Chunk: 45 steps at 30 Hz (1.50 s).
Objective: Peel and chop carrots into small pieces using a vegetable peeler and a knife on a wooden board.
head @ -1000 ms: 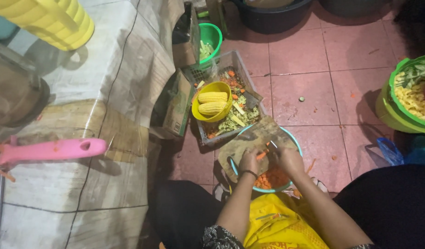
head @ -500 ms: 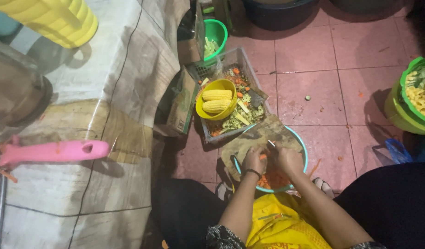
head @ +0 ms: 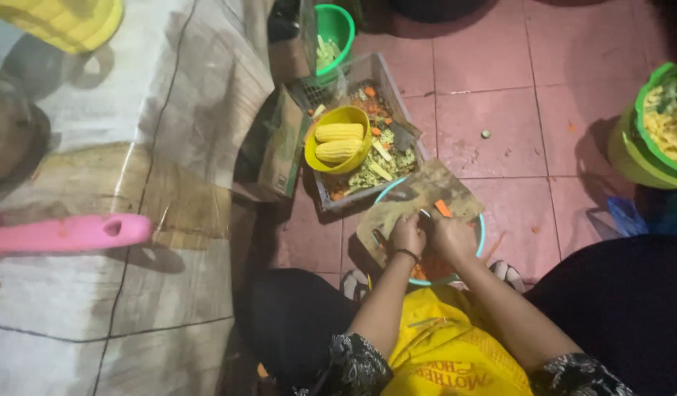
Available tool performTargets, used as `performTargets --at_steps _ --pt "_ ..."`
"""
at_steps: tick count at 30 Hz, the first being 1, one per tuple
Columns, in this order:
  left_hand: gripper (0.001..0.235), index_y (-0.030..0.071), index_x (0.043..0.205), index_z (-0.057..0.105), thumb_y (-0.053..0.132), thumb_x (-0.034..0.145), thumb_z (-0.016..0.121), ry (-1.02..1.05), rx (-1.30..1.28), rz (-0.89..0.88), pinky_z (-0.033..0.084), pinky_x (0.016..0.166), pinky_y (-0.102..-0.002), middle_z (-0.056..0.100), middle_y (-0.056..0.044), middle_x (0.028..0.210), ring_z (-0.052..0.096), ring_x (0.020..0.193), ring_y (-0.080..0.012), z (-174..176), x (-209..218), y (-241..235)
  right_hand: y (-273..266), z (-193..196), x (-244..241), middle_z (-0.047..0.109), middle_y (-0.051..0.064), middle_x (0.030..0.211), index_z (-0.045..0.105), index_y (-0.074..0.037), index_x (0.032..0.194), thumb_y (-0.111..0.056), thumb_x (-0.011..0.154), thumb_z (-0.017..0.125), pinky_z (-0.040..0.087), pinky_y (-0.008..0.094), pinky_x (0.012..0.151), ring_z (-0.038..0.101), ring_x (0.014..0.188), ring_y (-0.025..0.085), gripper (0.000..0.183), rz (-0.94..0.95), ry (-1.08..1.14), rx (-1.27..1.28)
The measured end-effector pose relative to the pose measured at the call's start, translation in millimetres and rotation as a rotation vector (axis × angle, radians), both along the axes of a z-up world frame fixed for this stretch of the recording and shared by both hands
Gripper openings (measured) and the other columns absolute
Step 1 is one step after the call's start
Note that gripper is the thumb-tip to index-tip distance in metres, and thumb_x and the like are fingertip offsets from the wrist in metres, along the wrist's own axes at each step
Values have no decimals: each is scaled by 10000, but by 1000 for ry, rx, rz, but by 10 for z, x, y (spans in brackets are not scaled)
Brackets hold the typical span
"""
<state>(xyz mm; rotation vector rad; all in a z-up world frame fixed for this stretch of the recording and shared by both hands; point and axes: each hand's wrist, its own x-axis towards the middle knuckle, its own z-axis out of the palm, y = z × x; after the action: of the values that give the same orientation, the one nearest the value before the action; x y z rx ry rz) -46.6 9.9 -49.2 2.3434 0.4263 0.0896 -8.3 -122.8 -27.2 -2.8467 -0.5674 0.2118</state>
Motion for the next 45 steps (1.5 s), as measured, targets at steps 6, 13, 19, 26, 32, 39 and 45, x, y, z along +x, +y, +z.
performTargets --at_steps 6,13,19,26,32,39,45 --pt "108 102 906 713 127 802 697 -122 -40 -25 541 855 -491 713 -152 906 663 911 -395 -41 -148 26 107 1154 -206 742 195 830 688 -198 1094 -341 883 569 568 561 665 737 769 403 281 -11 130 12" --pt "61 88 919 694 84 861 675 -68 -11 41 544 774 -482 682 -159 969 655 901 -382 -36 -182 7 46 443 -217 741 216 896 698 -146 1071 -348 974 535 570 557 695 738 816 399 277 -17 92 27" --pt "86 113 880 715 98 833 645 -47 -32 84 542 772 -478 671 -163 925 662 897 -374 95 -130 38 80 520 -115 732 235 840 689 -109 1074 -246 886 560 577 564 680 743 797 412 266 -35 84 57" --pt "53 97 880 695 128 866 655 -36 15 71 532 794 -503 682 -170 941 653 909 -401 -54 -91 22 31 151 -96 748 209 876 694 -98 1020 -265 984 522 586 542 708 761 809 388 242 -12 94 -55" --pt "72 78 797 697 150 806 694 -24 114 61 509 826 -545 699 -183 865 666 870 -412 -10 -136 42 90 364 -195 740 231 855 693 -110 1082 -256 909 579 579 543 669 740 775 410 253 -8 117 65" --pt "350 50 1102 626 102 760 682 -57 0 63 502 917 -523 636 -245 1090 607 1056 -448 83 -148 41 -86 91 -18 749 225 987 677 -186 1208 -391 878 673 570 546 805 729 917 417 388 -59 243 114" --pt "366 85 1212 685 37 852 641 -56 37 -202 512 887 -525 553 -297 1192 596 1046 -467 406 -30 5 -387 1149 229 747 212 1045 595 -273 1402 -389 866 664 564 530 830 717 960 420 552 -300 198 235"
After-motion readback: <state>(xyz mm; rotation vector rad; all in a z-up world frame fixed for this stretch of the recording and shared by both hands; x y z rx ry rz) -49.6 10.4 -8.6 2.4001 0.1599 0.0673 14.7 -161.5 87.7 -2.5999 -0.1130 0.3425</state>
